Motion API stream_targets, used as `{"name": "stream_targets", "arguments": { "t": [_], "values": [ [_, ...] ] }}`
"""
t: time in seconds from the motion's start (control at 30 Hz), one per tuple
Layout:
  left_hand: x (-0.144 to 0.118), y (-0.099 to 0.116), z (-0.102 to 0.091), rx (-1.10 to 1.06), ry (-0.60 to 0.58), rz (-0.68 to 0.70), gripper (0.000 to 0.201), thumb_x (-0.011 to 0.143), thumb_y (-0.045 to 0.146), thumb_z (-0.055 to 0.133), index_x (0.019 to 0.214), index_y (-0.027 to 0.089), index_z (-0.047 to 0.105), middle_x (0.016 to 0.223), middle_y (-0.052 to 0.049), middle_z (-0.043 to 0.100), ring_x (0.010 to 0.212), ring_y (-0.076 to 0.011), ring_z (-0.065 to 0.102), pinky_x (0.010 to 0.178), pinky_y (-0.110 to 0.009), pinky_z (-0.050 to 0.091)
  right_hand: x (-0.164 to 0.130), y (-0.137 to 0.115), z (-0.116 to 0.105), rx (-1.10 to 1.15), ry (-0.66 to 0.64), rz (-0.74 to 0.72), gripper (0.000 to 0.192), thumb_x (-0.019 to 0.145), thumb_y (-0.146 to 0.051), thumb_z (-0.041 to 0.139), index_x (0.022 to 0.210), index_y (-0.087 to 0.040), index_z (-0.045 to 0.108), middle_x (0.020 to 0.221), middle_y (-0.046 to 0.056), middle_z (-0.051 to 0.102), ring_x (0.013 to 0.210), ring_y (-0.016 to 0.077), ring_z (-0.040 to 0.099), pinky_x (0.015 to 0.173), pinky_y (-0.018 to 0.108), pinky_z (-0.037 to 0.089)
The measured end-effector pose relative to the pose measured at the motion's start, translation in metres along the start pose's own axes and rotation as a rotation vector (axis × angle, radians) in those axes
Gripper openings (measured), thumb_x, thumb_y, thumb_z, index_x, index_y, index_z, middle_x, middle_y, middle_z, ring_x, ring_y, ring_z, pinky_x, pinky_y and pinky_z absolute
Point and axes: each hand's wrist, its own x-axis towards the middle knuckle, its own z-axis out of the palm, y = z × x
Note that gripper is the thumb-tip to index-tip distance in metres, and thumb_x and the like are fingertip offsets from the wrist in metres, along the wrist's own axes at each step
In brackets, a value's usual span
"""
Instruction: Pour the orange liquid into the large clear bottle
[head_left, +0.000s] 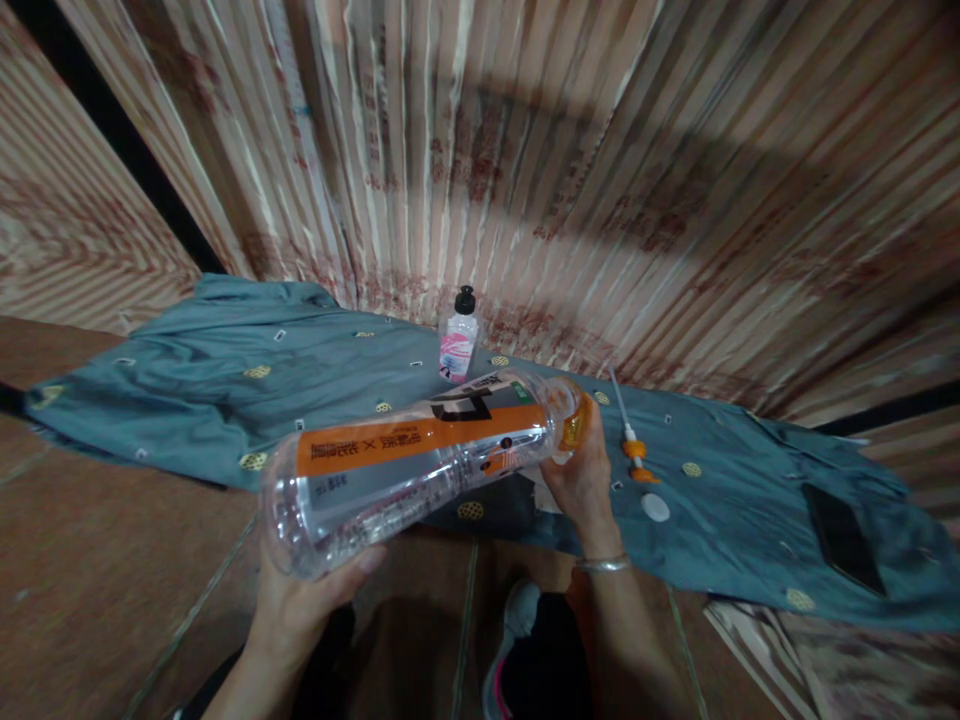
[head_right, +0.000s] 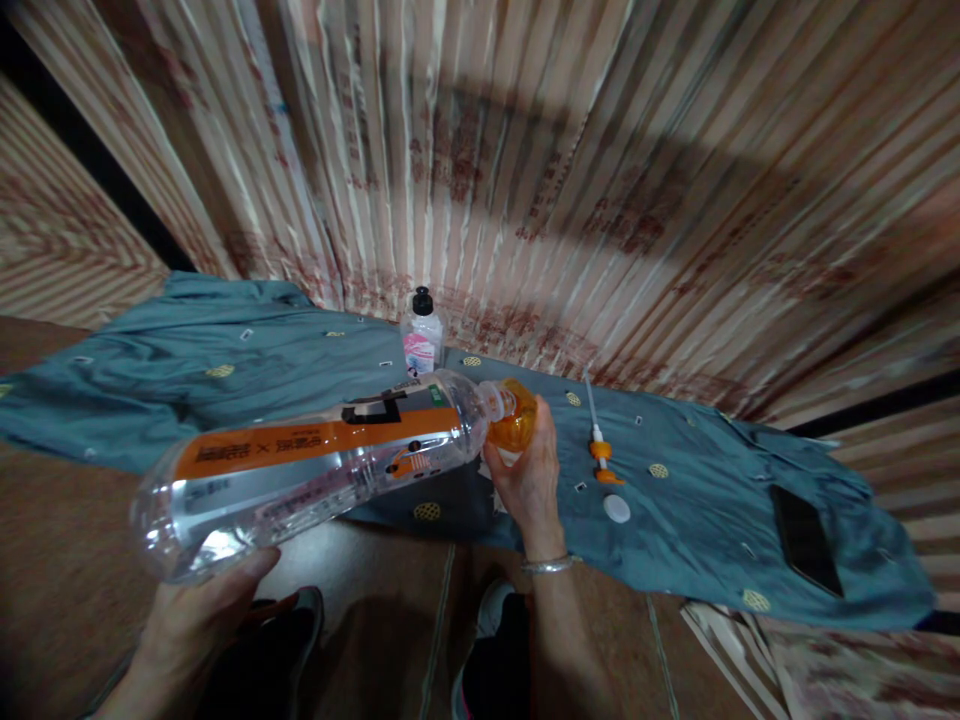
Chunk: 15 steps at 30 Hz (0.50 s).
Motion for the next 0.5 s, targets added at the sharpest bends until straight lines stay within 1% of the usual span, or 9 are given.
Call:
{"name": "stream_targets", "arguments": {
  "t": [0.1, 0.2, 0.27, 0.43, 0.5],
  "values": [
    [0.000, 0.001, 0.000, 0.021, 0.013, 0.009, 0.094, 0.055, 0.062, 0.106, 0.141, 0.038, 0.076, 0.152, 0.001, 0.080, 0.160, -0.0480, 0.060, 0.141, -0.060, 0.043, 0.000, 0.000, -0.001, 0.010, -0.026, 0.009, 0.100, 0.097, -0.046, 0.081, 0.180, -0.016, 0.033, 0.169, 0.027, 0.062, 0.158, 0.0416, 0.064, 0.132, 0.066, 0.056],
    [-0.001, 0.004, 0.000, 0.030, 0.013, -0.008, 0.097, 0.057, 0.065, 0.106, 0.145, 0.038, 0.075, 0.153, 0.000, 0.080, 0.159, -0.0479, 0.062, 0.137, -0.060, 0.048, 0.001, -0.001, -0.002, 0.009, -0.027, 0.015, 0.102, 0.097, -0.048, 0.083, 0.180, -0.016, 0.033, 0.170, 0.027, 0.061, 0.159, 0.0422, 0.063, 0.131, 0.067, 0.056],
    [-0.001, 0.004, 0.000, 0.017, -0.005, -0.020, 0.100, 0.058, 0.065, 0.106, 0.148, 0.039, 0.073, 0.153, -0.001, 0.079, 0.159, -0.0479, 0.061, 0.136, -0.061, 0.049, 0.000, -0.002, -0.002, 0.005, -0.023, 0.019, 0.102, 0.097, -0.049, 0.082, 0.180, -0.016, 0.033, 0.169, 0.027, 0.062, 0.157, 0.0425, 0.065, 0.130, 0.068, 0.057],
    [0.001, -0.005, -0.003, 0.012, 0.005, -0.003, 0.095, 0.056, 0.064, 0.107, 0.142, 0.038, 0.075, 0.150, -0.001, 0.080, 0.156, -0.0474, 0.064, 0.140, -0.059, 0.044, -0.001, -0.002, 0.001, 0.005, 0.010, -0.007, 0.097, 0.098, -0.050, 0.078, 0.178, -0.017, 0.035, 0.167, 0.027, 0.064, 0.157, 0.0434, 0.065, 0.130, 0.069, 0.056],
    [0.003, -0.010, -0.006, 0.040, -0.006, 0.033, 0.095, 0.058, 0.066, 0.105, 0.143, 0.038, 0.074, 0.153, -0.001, 0.078, 0.157, -0.0471, 0.063, 0.141, -0.059, 0.043, -0.001, -0.001, 0.003, -0.003, 0.032, -0.026, 0.097, 0.098, -0.050, 0.078, 0.178, -0.016, 0.035, 0.167, 0.027, 0.063, 0.158, 0.0440, 0.064, 0.130, 0.070, 0.056]
  ]
}}
